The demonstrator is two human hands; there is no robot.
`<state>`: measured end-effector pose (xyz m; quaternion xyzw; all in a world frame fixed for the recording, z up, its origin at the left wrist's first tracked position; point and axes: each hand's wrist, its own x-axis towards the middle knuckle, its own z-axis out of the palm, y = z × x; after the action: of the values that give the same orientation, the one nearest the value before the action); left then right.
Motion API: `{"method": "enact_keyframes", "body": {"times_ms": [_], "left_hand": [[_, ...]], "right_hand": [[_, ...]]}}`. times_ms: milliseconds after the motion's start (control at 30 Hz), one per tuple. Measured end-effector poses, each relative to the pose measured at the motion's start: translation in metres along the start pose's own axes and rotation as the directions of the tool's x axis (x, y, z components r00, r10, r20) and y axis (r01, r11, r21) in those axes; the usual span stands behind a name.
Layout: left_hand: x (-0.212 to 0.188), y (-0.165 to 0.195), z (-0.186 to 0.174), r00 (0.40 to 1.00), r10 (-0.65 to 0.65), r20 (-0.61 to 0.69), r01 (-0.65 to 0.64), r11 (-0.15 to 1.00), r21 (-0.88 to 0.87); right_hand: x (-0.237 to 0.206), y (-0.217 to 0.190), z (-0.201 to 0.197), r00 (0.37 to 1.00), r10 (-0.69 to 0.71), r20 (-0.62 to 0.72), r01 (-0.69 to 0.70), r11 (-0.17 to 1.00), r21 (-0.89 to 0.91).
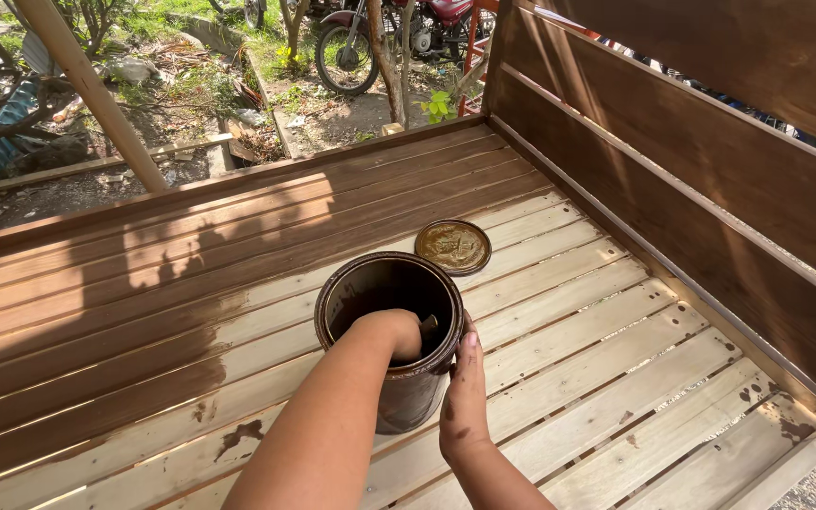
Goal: The person applies brown wood stain with a brush to the slatted surface of a large wooden bench frame, dipping the brush into an open stain can and brushing along the slats. They briefly reposition the bench and reload the brush with stain as they work across the boards.
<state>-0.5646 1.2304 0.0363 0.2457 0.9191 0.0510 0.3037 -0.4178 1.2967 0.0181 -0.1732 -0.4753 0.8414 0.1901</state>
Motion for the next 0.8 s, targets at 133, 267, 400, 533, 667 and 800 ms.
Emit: {"method": "enact_keyframes", "body": {"times_ms": [133,267,400,533,667,800], "left_hand": [[-0.022,-0.002,-0.020,0.993,0.107,-0.056,-0.111,0.992,-0.062],[-0.063,-0.015,-0.055,0.972,0.171,-0.160,-0.223,0.886,-0.406],[-0.116,-0.041,-0.066,0.885,0.067,-0.461,-0.365,0.714,-0.597],[-0.153,-0.075,-0.042,0.856,-0.120,-0.503,-0.477,0.192,-0.857],[-0.158,-0.102,0.012,0.824,-0.240,-0.513,-0.561,-0.221,-0.798],[-0.136,-0.101,0.058,0.789,-0.287,-0.543,-0.600,-0.552,-0.580]], "right_hand": [[0.005,0.004,-0.005,1.000,-0.021,-0.006,0.021,0.999,0.027],[0.003,0.005,-0.007,0.998,-0.056,0.022,0.055,0.998,0.032],[-0.002,0.004,-0.001,0.998,-0.064,-0.027,0.063,0.998,-0.012],[-0.007,0.005,0.006,0.996,-0.057,-0.063,0.058,0.998,0.009],[-0.008,0.016,0.005,0.994,-0.034,-0.106,0.033,0.999,-0.013],[-0.003,0.040,-0.006,0.986,-0.046,-0.157,0.036,0.997,-0.070]]}}
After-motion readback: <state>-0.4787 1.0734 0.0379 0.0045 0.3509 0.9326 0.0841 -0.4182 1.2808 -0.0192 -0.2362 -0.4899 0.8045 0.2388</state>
